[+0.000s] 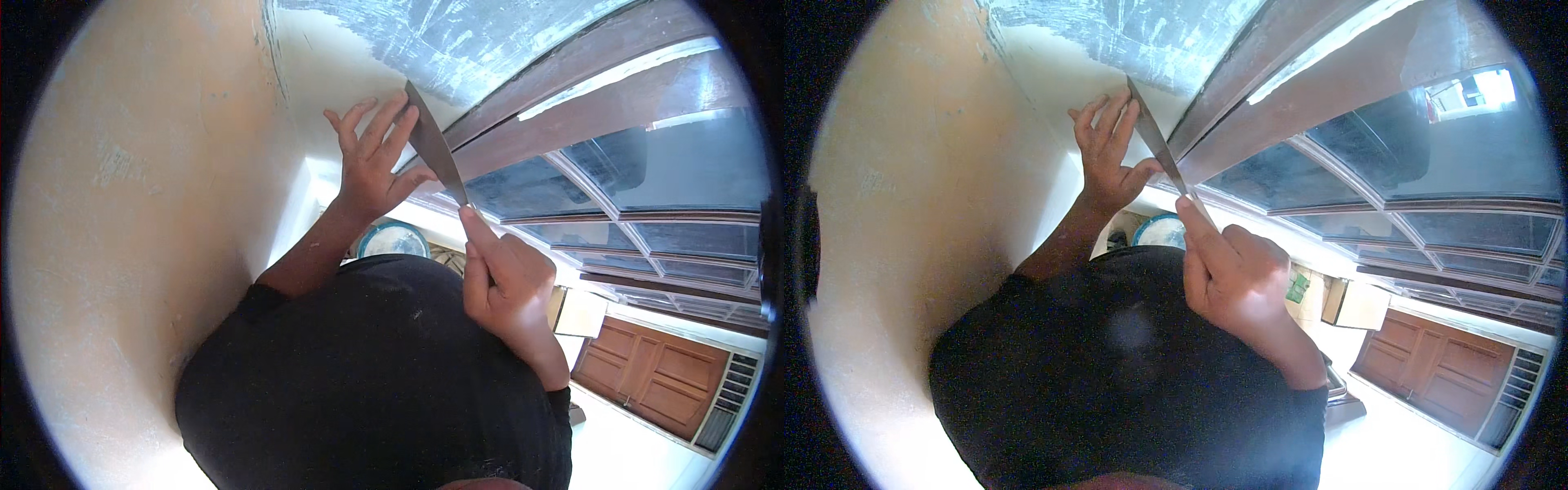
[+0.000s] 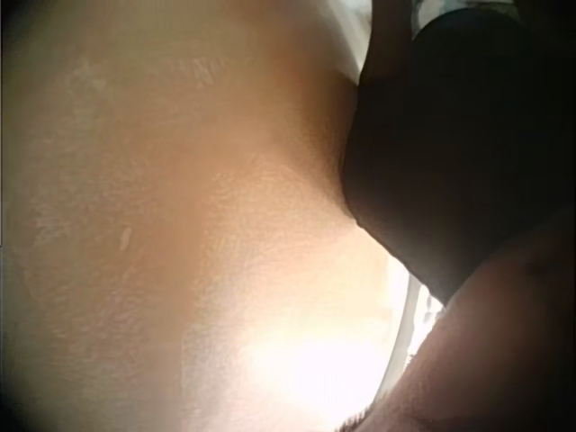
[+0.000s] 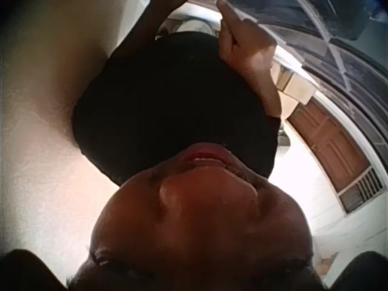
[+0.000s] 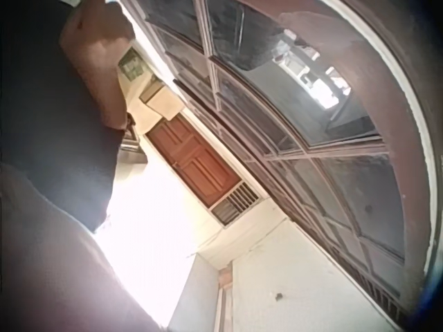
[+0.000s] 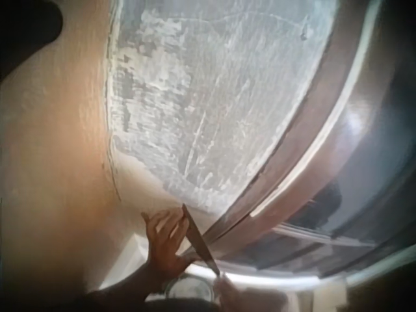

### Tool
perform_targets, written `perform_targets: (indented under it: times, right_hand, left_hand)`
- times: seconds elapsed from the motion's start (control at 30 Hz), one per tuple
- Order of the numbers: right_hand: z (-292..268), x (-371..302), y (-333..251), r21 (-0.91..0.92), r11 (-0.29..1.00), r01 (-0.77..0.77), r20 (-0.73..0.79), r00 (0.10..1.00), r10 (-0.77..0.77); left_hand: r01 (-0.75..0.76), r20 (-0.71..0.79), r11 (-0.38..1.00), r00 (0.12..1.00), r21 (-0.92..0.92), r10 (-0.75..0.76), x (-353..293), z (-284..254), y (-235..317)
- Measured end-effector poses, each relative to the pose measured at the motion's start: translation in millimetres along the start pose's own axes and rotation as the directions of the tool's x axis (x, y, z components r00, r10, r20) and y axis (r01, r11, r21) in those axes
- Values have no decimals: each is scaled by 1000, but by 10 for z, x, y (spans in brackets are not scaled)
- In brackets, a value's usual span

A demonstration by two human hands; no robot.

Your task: The recorder uses a scraper tool to remove old material from a wall corner and applies patching compound.

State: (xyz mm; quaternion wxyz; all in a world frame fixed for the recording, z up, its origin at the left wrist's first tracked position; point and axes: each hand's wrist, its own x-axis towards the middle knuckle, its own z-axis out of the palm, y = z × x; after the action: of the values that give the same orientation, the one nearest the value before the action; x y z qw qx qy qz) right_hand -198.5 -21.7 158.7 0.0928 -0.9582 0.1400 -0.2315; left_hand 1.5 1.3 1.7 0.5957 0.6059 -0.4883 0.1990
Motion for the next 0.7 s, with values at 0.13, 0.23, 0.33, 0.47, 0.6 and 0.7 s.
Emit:
perform_targets:
  times: [0.13, 0.23, 0.33, 0.47, 0.6, 0.7]
  right_hand:
    - [-36, -30, 6, 24, 997, -72, -34, 997, 73]
    - [-9, 1, 28, -12, 1000, -20, -23, 1000, 20]
    - [-39, -62, 112, 19, 998, -57, -119, 991, 59]
    - [-76, -107, 193, 52, 999, 12, -92, 996, -8]
    - [19, -535, 494, 309, 950, -43, -217, 969, 115]
    - [59, -1013, 674, 358, 920, -158, -190, 953, 237]
  left_hand:
    - [-45, 88, 994, 995, 100, 37, 22, -34, 40]
    - [-33, 44, 998, 999, 55, 31, 35, -5, -9]
    - [-91, 102, 989, 992, 113, 80, 37, 12, 83]
    - [2, 62, 995, 998, 96, -8, -84, -29, 29]
    - [-201, 158, 952, 973, 232, 167, -31, -61, 8]
    - [-125, 310, 771, 945, 625, -99, 260, -136, 128]
